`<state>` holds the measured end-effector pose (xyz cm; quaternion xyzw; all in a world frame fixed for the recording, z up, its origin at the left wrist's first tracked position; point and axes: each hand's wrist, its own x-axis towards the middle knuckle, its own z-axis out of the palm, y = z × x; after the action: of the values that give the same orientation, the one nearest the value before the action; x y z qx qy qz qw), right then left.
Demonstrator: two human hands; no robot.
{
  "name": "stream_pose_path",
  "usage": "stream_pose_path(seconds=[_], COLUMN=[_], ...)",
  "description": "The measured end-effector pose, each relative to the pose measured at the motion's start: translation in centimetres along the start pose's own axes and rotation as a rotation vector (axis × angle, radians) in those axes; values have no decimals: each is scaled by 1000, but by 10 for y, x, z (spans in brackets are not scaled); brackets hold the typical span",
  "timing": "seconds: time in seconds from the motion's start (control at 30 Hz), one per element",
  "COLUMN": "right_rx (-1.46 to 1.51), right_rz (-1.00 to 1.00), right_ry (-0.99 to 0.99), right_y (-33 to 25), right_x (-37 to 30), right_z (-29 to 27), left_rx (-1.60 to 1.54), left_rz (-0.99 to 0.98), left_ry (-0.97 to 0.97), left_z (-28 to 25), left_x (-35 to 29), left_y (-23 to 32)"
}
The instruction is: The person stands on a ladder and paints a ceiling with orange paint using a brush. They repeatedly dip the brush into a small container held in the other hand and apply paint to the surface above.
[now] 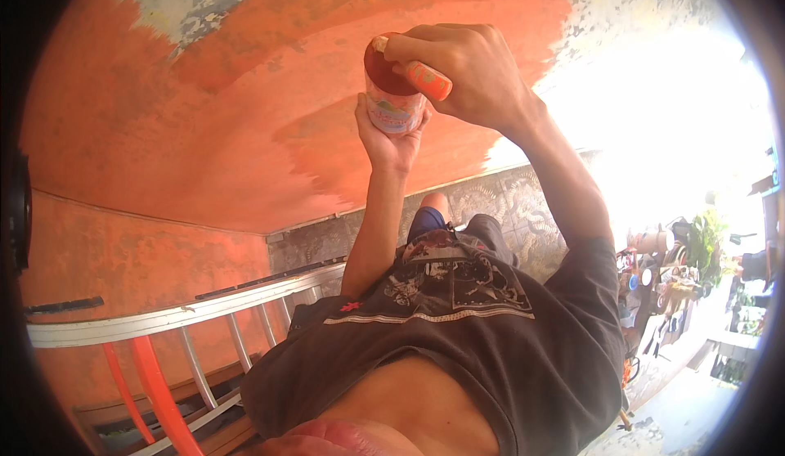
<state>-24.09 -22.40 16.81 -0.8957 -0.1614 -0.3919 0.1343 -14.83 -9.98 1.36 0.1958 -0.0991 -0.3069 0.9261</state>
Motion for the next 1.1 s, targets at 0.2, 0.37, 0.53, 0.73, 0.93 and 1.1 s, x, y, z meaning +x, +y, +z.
stream_pose_path(seconds=[0.2, 0.37, 0.53, 0.73, 0.93, 1.1], right_rx=[118, 498, 915, 1029, 1138, 1195], right_rz=[175, 535, 749, 850, 894, 891], right_ry=[78, 100, 115, 226, 227, 237], right_y=[-4, 7, 18, 22, 32, 36], right_x=[-3, -9, -13, -22, -25, -26], right_z=[4, -1, 10, 23, 27, 34], left_rx=[-6, 30, 59, 101, 81, 67], left_rz=[-3, 7, -37, -69, -89, -80], left_ry=[48, 115, 117, 113, 118, 116], left_z=[-1, -3, -5, -13, -11, -18], left_x=[-2, -4, -3, 2, 4, 7], left_y=[-5, -2, -4, -12, -11, -7])
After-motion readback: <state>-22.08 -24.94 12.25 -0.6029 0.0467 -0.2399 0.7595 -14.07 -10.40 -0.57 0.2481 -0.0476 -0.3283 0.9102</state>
